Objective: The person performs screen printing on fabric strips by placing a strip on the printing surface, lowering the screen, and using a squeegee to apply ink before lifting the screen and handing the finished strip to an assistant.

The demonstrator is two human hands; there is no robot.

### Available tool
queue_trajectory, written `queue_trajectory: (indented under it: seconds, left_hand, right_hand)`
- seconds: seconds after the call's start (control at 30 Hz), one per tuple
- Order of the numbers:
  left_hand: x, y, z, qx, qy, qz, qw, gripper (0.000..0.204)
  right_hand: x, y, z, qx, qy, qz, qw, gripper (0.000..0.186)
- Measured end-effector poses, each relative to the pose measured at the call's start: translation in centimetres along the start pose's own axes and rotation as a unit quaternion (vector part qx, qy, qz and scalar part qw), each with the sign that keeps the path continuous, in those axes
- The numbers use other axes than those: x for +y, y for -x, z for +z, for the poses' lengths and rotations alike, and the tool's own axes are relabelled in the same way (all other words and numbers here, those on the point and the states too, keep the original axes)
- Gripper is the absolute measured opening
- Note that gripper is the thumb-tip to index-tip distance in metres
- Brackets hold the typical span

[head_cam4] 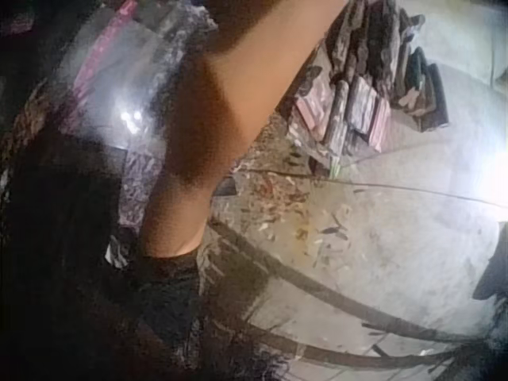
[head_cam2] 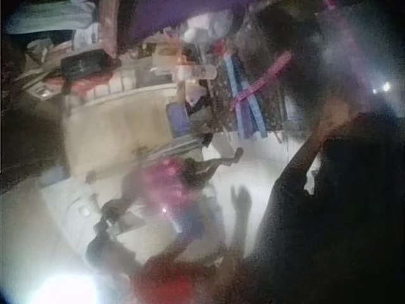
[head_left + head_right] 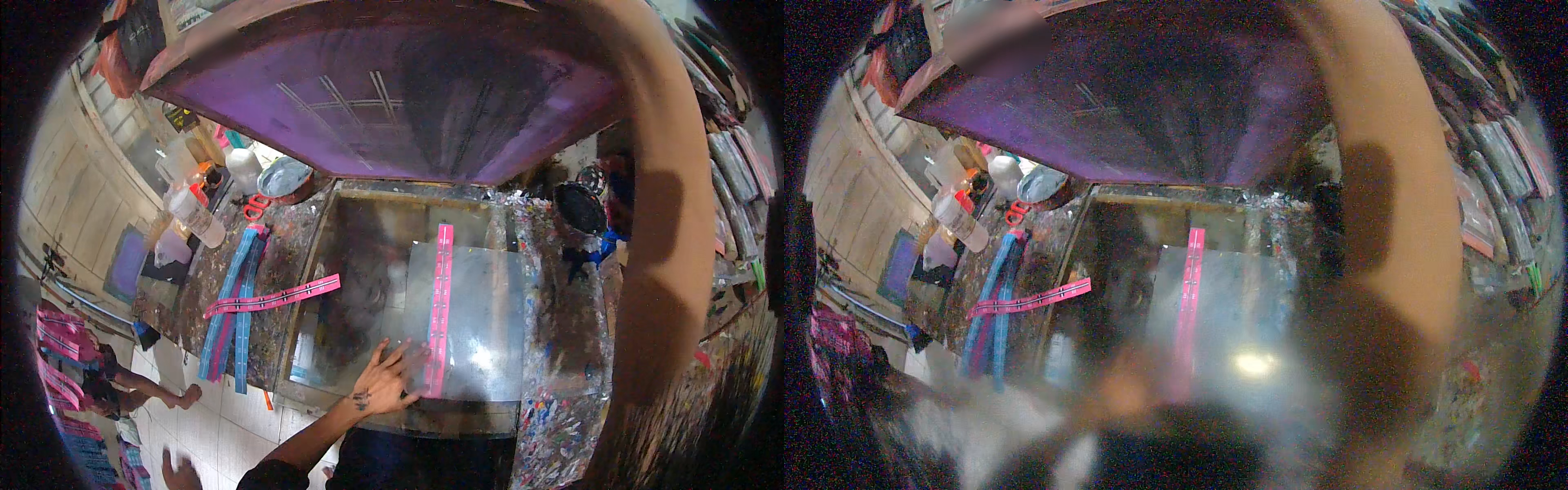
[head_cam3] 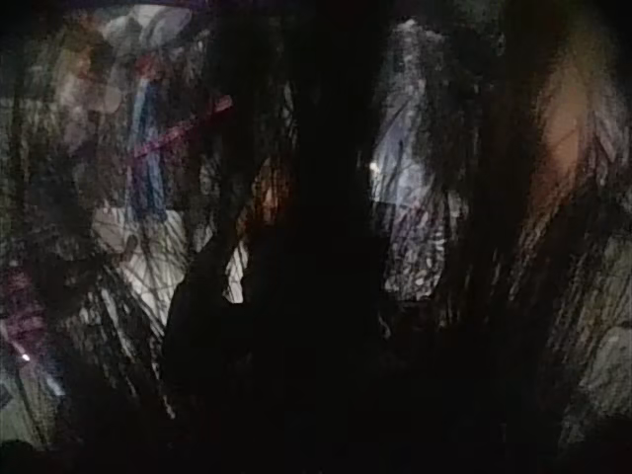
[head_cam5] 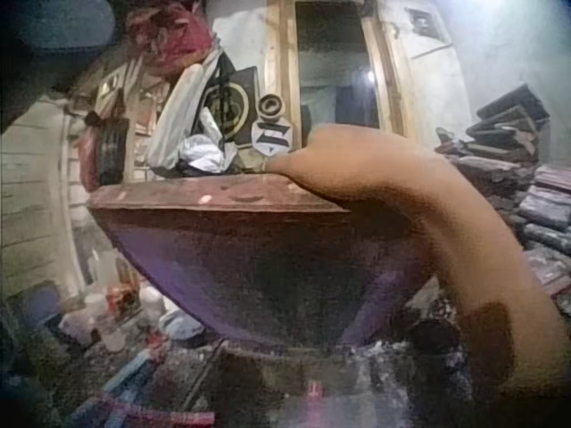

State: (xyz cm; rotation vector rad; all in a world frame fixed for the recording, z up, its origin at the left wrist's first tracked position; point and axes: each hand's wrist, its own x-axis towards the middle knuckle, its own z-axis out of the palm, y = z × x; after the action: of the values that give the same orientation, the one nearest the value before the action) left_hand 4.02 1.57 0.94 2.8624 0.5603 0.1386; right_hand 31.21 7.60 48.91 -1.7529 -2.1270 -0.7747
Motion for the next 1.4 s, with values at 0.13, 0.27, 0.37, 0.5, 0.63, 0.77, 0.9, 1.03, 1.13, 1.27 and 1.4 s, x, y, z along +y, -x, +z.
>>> queue_trajectory:
  seconds: [0.13, 0.27, 0.37, 0.5, 0.63, 0.77, 0.9, 1.03, 1.13, 1.27, 1.4]
  left_hand:
    - [0.1, -1.1, -0.1, -0.001, 0.01, 0.015, 1.0, 0.076]
    - [-0.2, -0.5, -0.1, 0.002, 0.015, 0.009, 1.0, 0.075]
    - [-0.4, -0.4, 0.4, 0.032, 0.025, 0.01, 0.999, 0.074]
    - [-0.3, -0.5, 0.6, 0.047, 0.032, 0.021, 0.998, 0.074]
    - [-0.2, -0.8, 0.3, 0.047, 0.013, 0.016, 0.999, 0.074]
    - [-0.1, -0.5, 0.4, 0.04, 0.019, 0.014, 0.999, 0.074]
    - [-0.2, -0.5, 0.9, 0.044, 0.015, 0.007, 0.999, 0.076]
    - [0.1, -0.8, -0.4, -0.018, -0.005, -0.003, 1.0, 0.074]
    - [0.0, -0.5, -0.4, 0.011, 0.035, -0.004, 0.999, 0.071]
    - [0.5, -1.0, 0.3, -0.027, -0.045, 0.0, 0.999, 0.07]
    - [0.1, -1.0, 0.3, -0.006, -0.014, 0.0, 1.0, 0.068]
  right_hand:
    - [2.2, -1.1, 0.3, -0.01, 0.11, -0.058, 0.992, 0.039]
    - [0.5, -0.6, 0.6, -0.01, 0.061, -0.024, 0.998, 0.037]
    - [-0.2, -0.3, -0.2, -0.015, 0.047, 0.003, 0.999, 0.038]
    - [-0.6, 0.4, -0.5, -0.03, 0.058, -0.001, 0.998, 0.038]
    - [-0.5, 0.3, 0.2, -0.002, 0.125, 0.008, 0.992, 0.038]
    - [-0.5, 0.8, 0.9, 0.032, 0.113, -0.016, 0.993, 0.039]
    - [0.4, -0.1, 0.4, 0.026, 0.11, -0.034, 0.993, 0.04]
    - [0.7, -1.1, 0.5, 0.004, 0.13, -0.003, 0.991, 0.04]
    - [0.1, -0.6, 0.5, 0.016, 0.106, 0.0, 0.994, 0.04]
    - [1.8, -1.5, 1.2, 0.011, 0.166, -0.016, 0.986, 0.039]
    - [0.2, 0.1, 0.2, -0.007, 0.111, -0.016, 0.994, 0.038]
